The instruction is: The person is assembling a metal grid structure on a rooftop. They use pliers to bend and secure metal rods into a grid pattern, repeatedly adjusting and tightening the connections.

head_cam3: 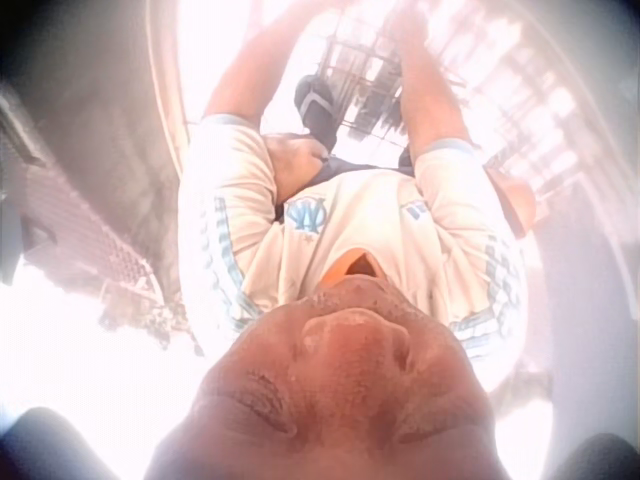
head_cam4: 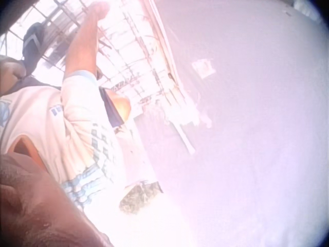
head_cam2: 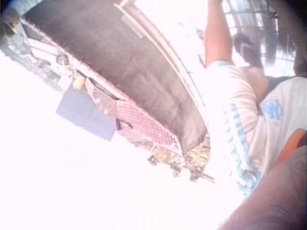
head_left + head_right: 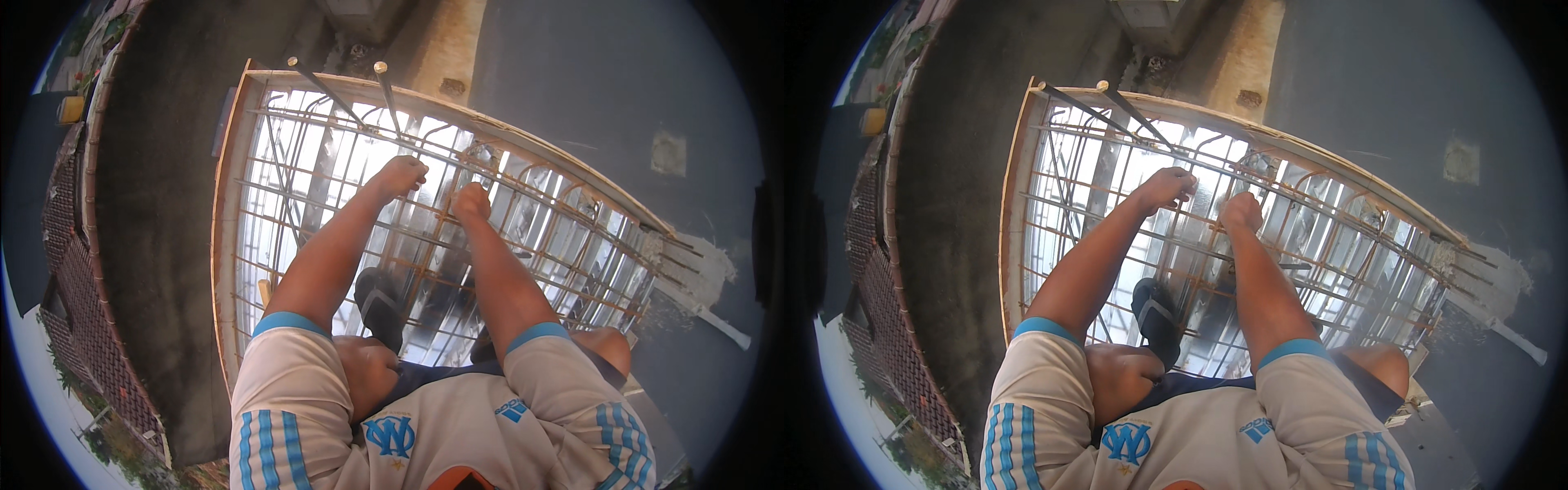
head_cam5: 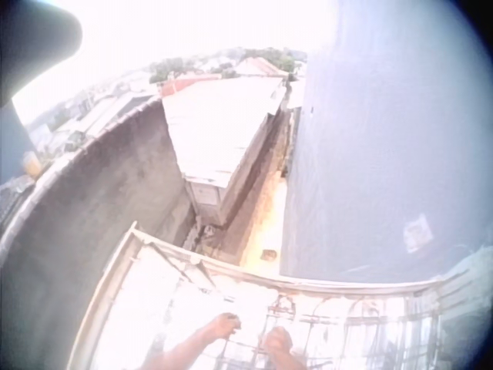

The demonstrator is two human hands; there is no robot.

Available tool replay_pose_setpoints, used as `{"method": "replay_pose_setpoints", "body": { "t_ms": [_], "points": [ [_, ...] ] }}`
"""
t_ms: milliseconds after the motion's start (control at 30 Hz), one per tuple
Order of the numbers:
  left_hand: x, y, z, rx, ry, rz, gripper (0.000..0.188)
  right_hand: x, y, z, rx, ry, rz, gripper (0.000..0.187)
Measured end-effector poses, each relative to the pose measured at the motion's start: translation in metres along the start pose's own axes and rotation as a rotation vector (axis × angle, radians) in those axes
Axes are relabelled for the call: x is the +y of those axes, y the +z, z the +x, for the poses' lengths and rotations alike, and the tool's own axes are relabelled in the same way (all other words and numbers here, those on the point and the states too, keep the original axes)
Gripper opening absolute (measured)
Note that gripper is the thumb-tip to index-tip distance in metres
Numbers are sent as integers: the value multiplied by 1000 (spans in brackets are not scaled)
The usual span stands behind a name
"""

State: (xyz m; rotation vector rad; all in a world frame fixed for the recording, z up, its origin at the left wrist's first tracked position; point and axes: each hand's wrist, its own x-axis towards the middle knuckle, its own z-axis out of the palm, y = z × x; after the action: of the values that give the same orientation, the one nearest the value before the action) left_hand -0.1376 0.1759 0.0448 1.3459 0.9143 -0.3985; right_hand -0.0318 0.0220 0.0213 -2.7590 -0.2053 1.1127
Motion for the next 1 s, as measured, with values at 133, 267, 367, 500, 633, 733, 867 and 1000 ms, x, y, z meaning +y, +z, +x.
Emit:
{"method": "replay_pose_setpoints", "body": {
  "t_ms": [133,267,367,500,633,733,867,1000],
  "points": [
    [-2,1,7,30,62,-42,36,-11,8,6,51,3,-85,22],
    [-4,-1,18,10,103,-6,34,-12,18,16,105,-109,-8,25],
    [-6,2,32,121,232,164,31,14,33,39,42,-183,320,28],
    [-3,12,36,331,367,478,29,22,23,22,-194,-73,859,40],
    [12,28,42,386,523,722,25,35,18,27,-262,-57,920,52],
    [20,38,47,393,632,979,24,34,11,26,-305,-32,905,53],
    [19,54,61,394,682,1005,16,37,3,26,-402,-11,986,54],
    [15,57,72,364,615,1001,14,38,-6,28,-512,-21,1055,55]
  ]
}}
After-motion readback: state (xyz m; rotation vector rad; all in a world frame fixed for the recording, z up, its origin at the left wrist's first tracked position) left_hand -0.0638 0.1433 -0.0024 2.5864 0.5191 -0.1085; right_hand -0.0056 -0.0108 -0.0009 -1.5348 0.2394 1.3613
